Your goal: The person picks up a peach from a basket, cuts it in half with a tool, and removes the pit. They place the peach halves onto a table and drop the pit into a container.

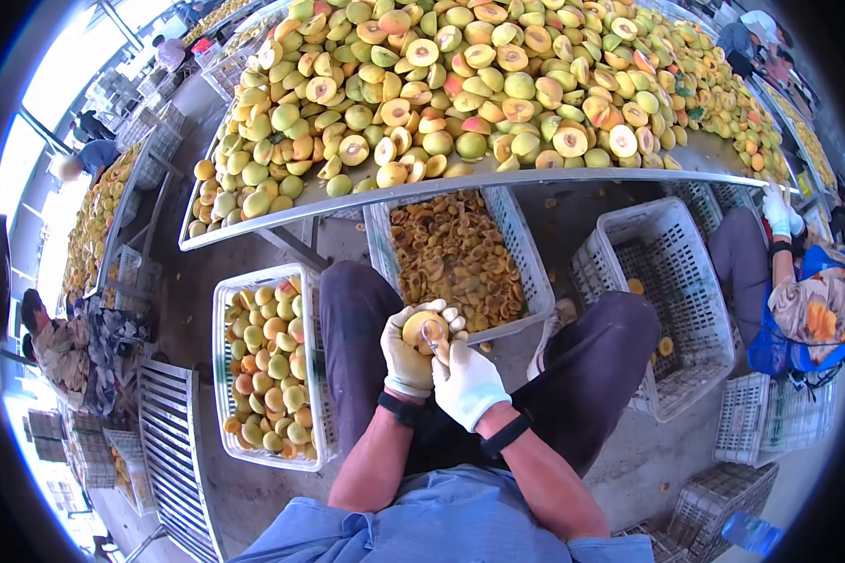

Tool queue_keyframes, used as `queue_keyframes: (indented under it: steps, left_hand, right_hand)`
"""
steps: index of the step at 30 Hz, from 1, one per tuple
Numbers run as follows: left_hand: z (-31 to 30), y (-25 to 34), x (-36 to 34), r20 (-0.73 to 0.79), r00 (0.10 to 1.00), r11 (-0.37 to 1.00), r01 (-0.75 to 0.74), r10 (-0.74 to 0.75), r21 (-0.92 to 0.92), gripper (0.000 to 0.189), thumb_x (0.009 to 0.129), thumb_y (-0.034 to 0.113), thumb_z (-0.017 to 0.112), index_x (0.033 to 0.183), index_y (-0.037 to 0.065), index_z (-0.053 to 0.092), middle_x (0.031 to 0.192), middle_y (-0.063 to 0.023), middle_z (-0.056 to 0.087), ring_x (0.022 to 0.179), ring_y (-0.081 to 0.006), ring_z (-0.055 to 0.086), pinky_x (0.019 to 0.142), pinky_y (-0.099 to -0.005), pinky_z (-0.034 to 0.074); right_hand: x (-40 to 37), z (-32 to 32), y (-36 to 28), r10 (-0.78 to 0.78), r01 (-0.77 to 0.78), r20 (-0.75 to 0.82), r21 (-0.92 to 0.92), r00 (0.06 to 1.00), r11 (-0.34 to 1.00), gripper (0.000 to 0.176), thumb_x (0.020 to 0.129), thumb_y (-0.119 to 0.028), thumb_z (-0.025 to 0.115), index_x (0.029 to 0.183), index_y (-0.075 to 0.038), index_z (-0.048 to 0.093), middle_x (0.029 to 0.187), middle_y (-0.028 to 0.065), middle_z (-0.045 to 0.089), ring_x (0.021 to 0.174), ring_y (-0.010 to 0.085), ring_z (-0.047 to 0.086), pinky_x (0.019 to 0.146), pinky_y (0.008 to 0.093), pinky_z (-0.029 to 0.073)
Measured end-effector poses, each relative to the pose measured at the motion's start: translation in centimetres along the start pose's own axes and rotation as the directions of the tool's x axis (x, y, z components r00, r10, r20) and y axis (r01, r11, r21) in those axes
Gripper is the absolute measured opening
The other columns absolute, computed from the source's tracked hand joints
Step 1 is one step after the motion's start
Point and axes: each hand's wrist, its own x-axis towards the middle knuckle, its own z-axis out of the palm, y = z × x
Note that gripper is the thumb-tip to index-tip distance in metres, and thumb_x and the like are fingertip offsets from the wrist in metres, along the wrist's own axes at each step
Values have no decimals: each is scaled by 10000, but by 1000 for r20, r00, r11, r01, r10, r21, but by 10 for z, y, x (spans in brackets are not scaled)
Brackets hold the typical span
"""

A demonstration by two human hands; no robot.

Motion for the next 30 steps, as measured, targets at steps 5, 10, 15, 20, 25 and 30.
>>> queue_keyframes:
  steps: [5, 10, 15, 20, 25, 30]
  left_hand:
    - [-6, -1, 3, -29, 1000, 999, -11, 10, -49, 488, 899, 393, 454, 1060, -40, 612, 988, -190, 620, 935, -354, 612, 844, -451, 522]
    - [-2, 1, 0, -122, 992, 1000, -20, 20, -5, 485, 918, 385, 423, 1076, -38, 601, 989, -187, 618, 930, -349, 616, 841, -450, 526]
    - [-5, 2, 1, -150, 989, 999, -1, 7, 41, 452, 943, 355, 377, 1080, -22, 588, 999, -183, 625, 923, -332, 632, 834, -434, 542]
    - [-5, 3, 0, -219, 976, 995, 4, 17, 95, 418, 939, 325, 386, 1076, -16, 583, 997, -178, 626, 919, -320, 632, 804, -417, 551]
    - [-14, 7, -1, -168, 986, 998, 27, -19, 49, 387, 928, 290, 407, 1078, -21, 582, 995, -176, 629, 916, -321, 633, 813, -424, 548]
    - [4, 5, -4, -247, 969, 999, 25, -19, 21, 367, 919, 269, 427, 1041, -40, 584, 982, -181, 619, 888, -333, 619, 855, -467, 530]
  right_hand:
    - [3, 9, 1, 3, -3, -25, -10, 1000, 1000, 280, 916, -271, 585, 914, 8, 561, 789, 252, 643, 746, 464, 631, 660, 542, 508]
    - [4, 10, 2, 14, -13, 13, -41, 1000, 999, 277, 916, -270, 584, 916, 6, 561, 789, 252, 643, 746, 464, 631, 659, 544, 509]
    - [3, 14, 2, 28, -27, 28, -49, 999, 998, 268, 917, -266, 577, 914, 1, 558, 789, 258, 642, 755, 467, 630, 671, 552, 508]
    - [4, 17, 5, 84, -79, 103, -52, 991, 996, 271, 920, -258, 566, 941, 12, 553, 816, 272, 648, 785, 476, 629, 701, 558, 506]
    - [8, 8, 3, 79, -66, 244, -61, 966, 996, 290, 916, -245, 561, 1023, 25, 562, 861, 280, 655, 822, 478, 630, 719, 555, 507]
    - [7, 9, 3, 126, -94, 229, -146, 965, 985, 282, 900, -212, 561, 1057, 23, 554, 887, 273, 657, 845, 463, 638, 734, 548, 516]
